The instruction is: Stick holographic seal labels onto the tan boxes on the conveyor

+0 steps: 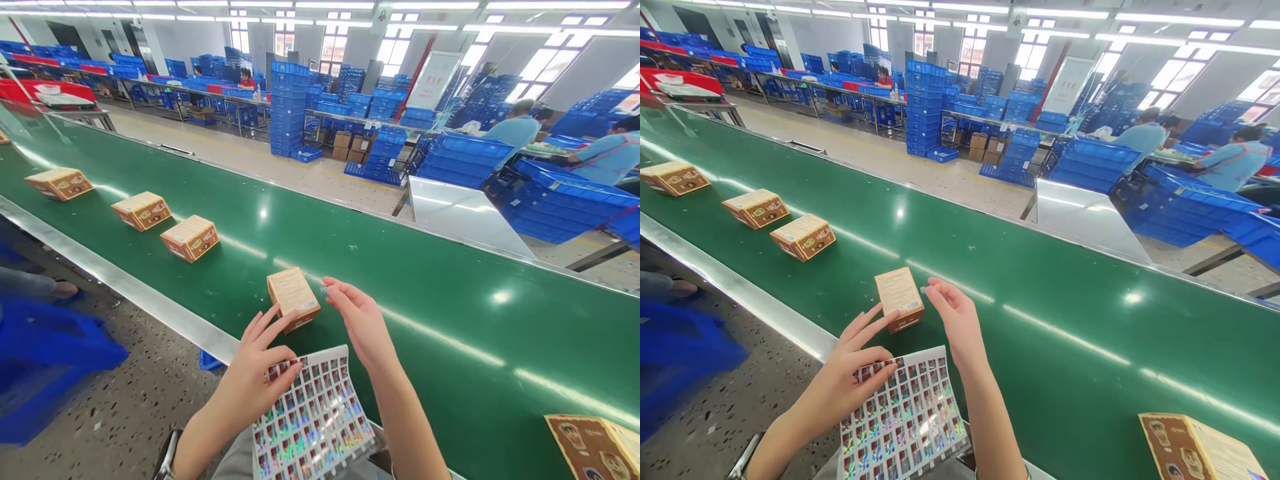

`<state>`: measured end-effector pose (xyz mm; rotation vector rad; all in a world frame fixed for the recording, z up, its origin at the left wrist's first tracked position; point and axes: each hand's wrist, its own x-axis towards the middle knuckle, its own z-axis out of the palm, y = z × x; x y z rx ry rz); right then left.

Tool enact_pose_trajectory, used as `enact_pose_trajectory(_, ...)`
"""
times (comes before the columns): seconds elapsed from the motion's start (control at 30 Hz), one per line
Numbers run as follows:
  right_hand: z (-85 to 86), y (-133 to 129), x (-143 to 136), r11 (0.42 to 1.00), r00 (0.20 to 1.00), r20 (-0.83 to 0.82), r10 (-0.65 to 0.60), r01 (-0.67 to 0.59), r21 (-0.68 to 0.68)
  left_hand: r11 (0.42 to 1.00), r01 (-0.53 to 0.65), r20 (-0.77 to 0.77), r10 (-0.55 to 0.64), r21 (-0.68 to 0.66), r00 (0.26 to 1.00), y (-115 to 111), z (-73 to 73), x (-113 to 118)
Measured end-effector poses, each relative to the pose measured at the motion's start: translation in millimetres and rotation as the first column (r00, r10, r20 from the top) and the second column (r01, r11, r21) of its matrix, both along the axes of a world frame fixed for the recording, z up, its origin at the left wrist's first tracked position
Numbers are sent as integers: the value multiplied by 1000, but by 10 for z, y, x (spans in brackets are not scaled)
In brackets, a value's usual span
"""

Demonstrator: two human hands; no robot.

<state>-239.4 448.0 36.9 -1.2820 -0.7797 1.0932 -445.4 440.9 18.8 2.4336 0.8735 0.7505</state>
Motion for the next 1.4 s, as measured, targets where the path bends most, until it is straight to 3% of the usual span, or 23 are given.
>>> enact_pose_trajectory(0.13, -10, 231, 45, 987, 992, 15, 122, -120, -109, 995, 68, -41, -71, -76, 997, 16, -6, 18)
enact_pose_trajectory(0.3, -10, 238, 100, 965, 978, 25, 206, -199, -171, 990, 102, -20, -104, -98, 994, -24, 16, 136)
enact_pose_trajectory(0.5, -6, 113, 202, 967, 976, 104, 191, -169, -191, 987, 127, -5, -128, -94, 992, -108, 17, 244)
enact_pose_trajectory(0.7, -26, -9, 175, 989, 983, 181, 39, -12, -145, 984, 150, -12, -152, -98, 988, -180, 47, 328)
enact_pose_trajectory(1.0, -66, -135, 239, 989, 903, 422, -79, 123, -78, 975, 199, -15, -201, -99, 979, -244, 106, 445)
enact_pose_trajectory(1.23, 45, -220, 433, 970, 785, 600, -154, 235, -58, 958, 255, -19, -260, -129, 965, -278, 102, 481)
enact_pose_trajectory(1.4, 285, -739, 477, 990, 559, 818, -136, 48, 132, 948, 225, 103, -206, -227, 973, -286, 126, 384)
